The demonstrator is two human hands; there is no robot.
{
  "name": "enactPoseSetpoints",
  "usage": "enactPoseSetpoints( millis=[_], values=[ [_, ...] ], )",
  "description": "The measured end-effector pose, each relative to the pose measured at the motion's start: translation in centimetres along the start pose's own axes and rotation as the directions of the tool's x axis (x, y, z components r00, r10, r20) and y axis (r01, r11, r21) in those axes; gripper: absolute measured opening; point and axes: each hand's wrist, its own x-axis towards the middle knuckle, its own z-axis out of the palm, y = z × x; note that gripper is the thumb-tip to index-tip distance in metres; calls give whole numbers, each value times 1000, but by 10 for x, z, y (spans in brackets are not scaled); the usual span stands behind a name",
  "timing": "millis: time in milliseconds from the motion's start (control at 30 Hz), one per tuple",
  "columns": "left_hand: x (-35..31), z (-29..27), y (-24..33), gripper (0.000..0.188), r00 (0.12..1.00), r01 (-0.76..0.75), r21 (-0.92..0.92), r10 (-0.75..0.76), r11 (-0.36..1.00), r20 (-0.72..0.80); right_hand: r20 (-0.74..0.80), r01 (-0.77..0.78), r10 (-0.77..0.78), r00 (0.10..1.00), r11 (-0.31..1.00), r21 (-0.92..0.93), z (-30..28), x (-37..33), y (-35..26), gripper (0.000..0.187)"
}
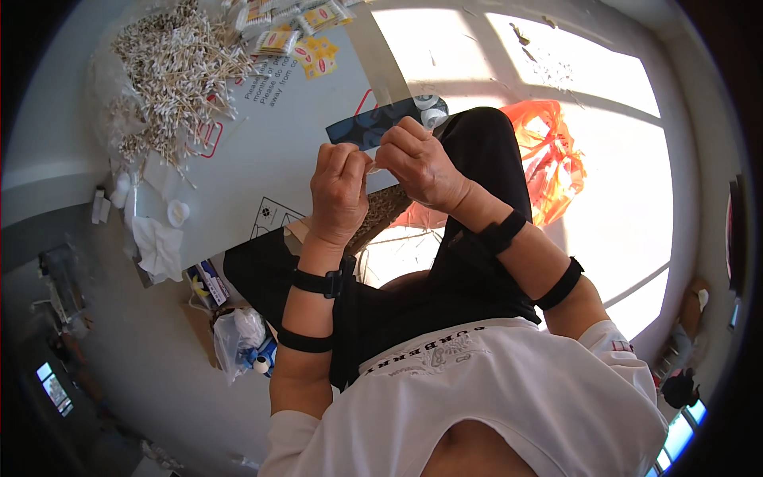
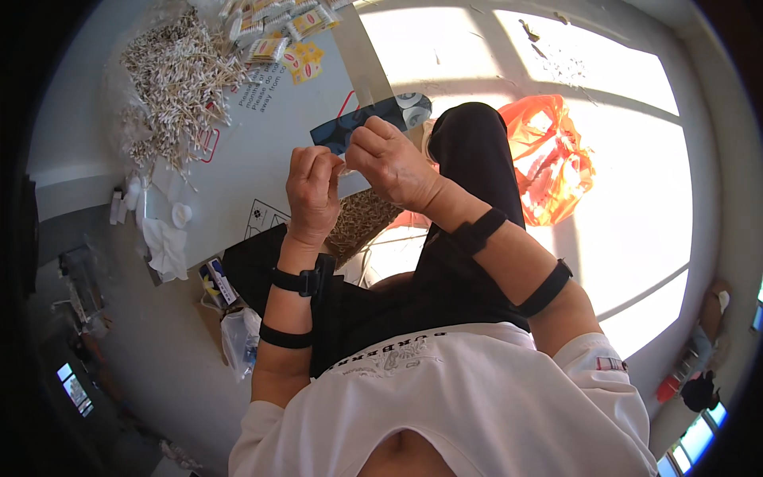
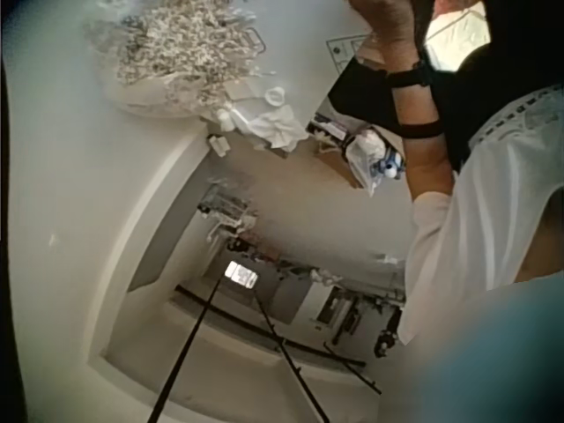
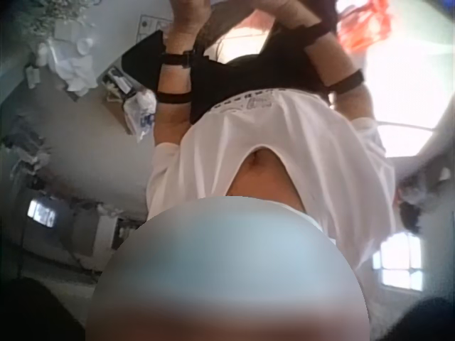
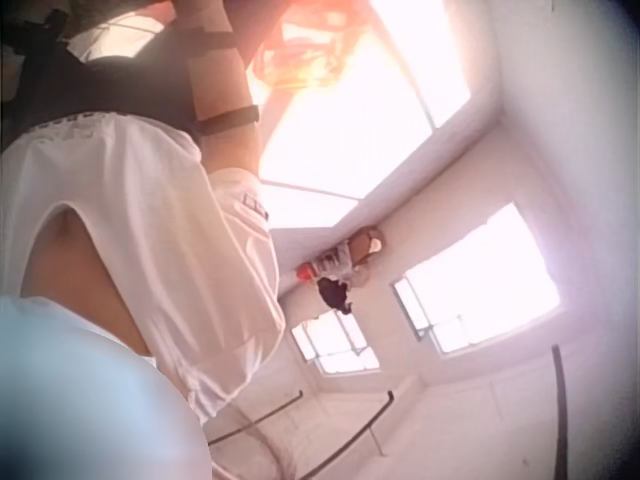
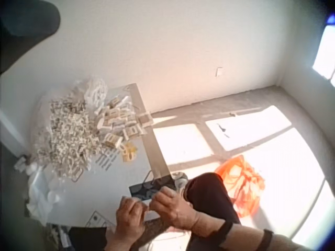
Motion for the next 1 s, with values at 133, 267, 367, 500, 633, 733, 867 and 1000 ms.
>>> enactPoseSetpoints(
  millis=[133, 267, 367, 500, 633, 733, 867, 1000],
  values=[
    [3, 0, -7, 21, 997, -65, 59, 62, 996, 48, 121, -64, 72, 990, 995, -72, -3, 6, 2, 13],
    [6, -2, -7, 23, 997, -35, 53, 30, 998, 78, 110, -58, 66, 992, 996, -73, -6, 13, 7, 16],
    [5, -2, -7, 22, 996, -14, 58, 8, 998, 92, 118, -16, 25, 993, 997, -77, -6, 14, 17, 17],
    [1, 0, -14, 22, 996, 18, 13, -19, 1000, 86, 112, -37, 43, 993, 998, -53, -1, 13, 9, 19],
    [9, -7, -22, 16, 987, 125, -151, -108, 981, 118, 154, -174, 160, 975, 982, 78, 0, 15, 15, 14],
    [8, -11, -24, 9, 935, 353, -361, -311, 863, 170, 170, -278, 243, 955, 934, 227, -4, 12, 20, 10],
    [4, -9, -25, 6, 862, 506, -427, -456, 749, 222, 169, -389, 352, 920, 867, 312, -6, 9, 17, 9],
    [-2, -4, -25, 10, 881, 469, -433, -446, 770, 160, 173, -404, 366, 914, 852, 332, -6, 6, 16, 15]
  ],
)
